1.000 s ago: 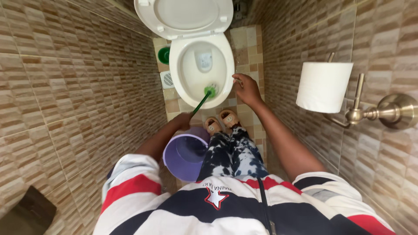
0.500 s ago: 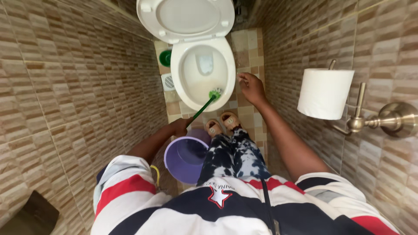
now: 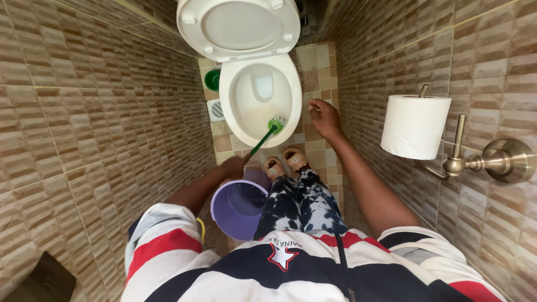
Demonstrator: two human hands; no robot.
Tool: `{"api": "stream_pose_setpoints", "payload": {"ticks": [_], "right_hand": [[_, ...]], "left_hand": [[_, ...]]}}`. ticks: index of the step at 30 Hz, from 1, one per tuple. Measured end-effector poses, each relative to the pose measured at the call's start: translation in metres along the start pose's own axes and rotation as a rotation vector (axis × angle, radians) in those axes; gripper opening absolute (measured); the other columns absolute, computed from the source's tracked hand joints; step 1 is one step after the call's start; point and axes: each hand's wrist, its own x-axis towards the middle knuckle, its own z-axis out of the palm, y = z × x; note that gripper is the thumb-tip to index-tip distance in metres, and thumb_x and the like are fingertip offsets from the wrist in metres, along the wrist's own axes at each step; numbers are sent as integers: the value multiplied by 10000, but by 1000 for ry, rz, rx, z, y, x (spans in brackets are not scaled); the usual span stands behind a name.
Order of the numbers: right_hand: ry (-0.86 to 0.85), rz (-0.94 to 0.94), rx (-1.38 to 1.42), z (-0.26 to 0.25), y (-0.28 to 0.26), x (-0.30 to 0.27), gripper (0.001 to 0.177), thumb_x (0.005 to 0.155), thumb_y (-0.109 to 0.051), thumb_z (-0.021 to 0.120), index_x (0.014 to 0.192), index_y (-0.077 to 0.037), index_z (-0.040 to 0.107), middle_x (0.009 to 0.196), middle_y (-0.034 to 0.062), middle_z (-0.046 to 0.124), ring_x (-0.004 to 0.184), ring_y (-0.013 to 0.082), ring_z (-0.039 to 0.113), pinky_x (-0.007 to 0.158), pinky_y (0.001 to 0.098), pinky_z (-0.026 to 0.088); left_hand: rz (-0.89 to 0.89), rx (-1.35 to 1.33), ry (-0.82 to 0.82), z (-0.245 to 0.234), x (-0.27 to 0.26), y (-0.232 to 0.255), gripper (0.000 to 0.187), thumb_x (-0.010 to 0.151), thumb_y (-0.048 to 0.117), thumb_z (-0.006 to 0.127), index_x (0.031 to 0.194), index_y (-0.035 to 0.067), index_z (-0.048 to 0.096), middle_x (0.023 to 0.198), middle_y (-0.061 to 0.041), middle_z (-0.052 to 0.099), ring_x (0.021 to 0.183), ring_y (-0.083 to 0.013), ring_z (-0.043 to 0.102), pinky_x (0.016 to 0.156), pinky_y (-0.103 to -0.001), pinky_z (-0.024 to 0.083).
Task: The person cleans the inside of a toilet bowl using a long-handled brush, moving it around the water line and deeper into the drain.
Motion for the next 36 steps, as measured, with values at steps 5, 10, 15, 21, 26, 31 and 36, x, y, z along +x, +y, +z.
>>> {"api": "stream_pose_setpoints", "payload": {"ticks": [5, 10, 15, 21, 26, 31, 36], "right_hand": [[7, -47, 96, 19, 14, -1, 301, 1018, -128, 587, 1290, -22, 662, 1256, 154, 713, 1137, 274, 701, 960, 388, 556], [-12, -25, 46, 15, 14, -8, 305, 1022, -142, 598, 1298, -33, 671, 1258, 150, 717, 1122, 268, 703, 956, 382, 558], [4, 54, 26, -2, 6, -4, 321, 1020, -150, 602, 1314, -33, 656, 1252, 141, 723, 1100, 261, 707, 947, 388, 553], [-61, 50, 34, 20, -3, -11, 335, 1021, -134, 574, 1335, -37, 642, 1303, 146, 691, 1165, 268, 672, 984, 390, 534], [-94, 28, 14, 18, -12, -13, 318, 1013, -125, 589, 1309, -34, 661, 1300, 162, 683, 1160, 287, 667, 983, 393, 529], [-52, -79, 69, 24, -5, -2, 322, 1011, -113, 580, 1312, -27, 655, 1298, 161, 704, 1158, 283, 698, 989, 376, 544], [-81, -91, 21, 44, -27, -6, 331, 1013, -173, 612, 1307, -24, 645, 1268, 179, 688, 1116, 302, 699, 958, 401, 550]], "left_hand": [[-95, -104, 163, -91, 130, 23, 927, 827, 78, 655, 1608, -40, 168, 1001, -268, 729, 870, -378, 717, 755, -469, 612], [-33, -21, 102, -50, 100, 26, 981, 820, 196, 722, 1587, -51, 163, 1015, -278, 717, 939, -424, 695, 815, -484, 576], [-20, 3, 53, -20, 34, -2, 1044, 740, 58, 687, 1609, 20, 109, 1042, -292, 707, 958, -414, 704, 831, -478, 586], [-131, -137, 189, -78, 140, 38, 820, 826, 87, 625, 1519, -156, 260, 998, -289, 715, 925, -405, 709, 775, -455, 595], [-135, 19, -10, -10, 47, 9, 873, 770, 33, 699, 1510, -138, 268, 1056, -298, 715, 972, -394, 718, 820, -461, 600], [-162, -5, 46, -26, 59, 1, 697, 778, 54, 743, 1394, -80, 445, 1080, -294, 704, 978, -406, 713, 799, -483, 596], [-203, -19, 169, -55, 134, 69, 403, 802, 45, 723, 1160, -127, 659, 1083, -290, 705, 918, -375, 741, 719, -432, 624]]}}
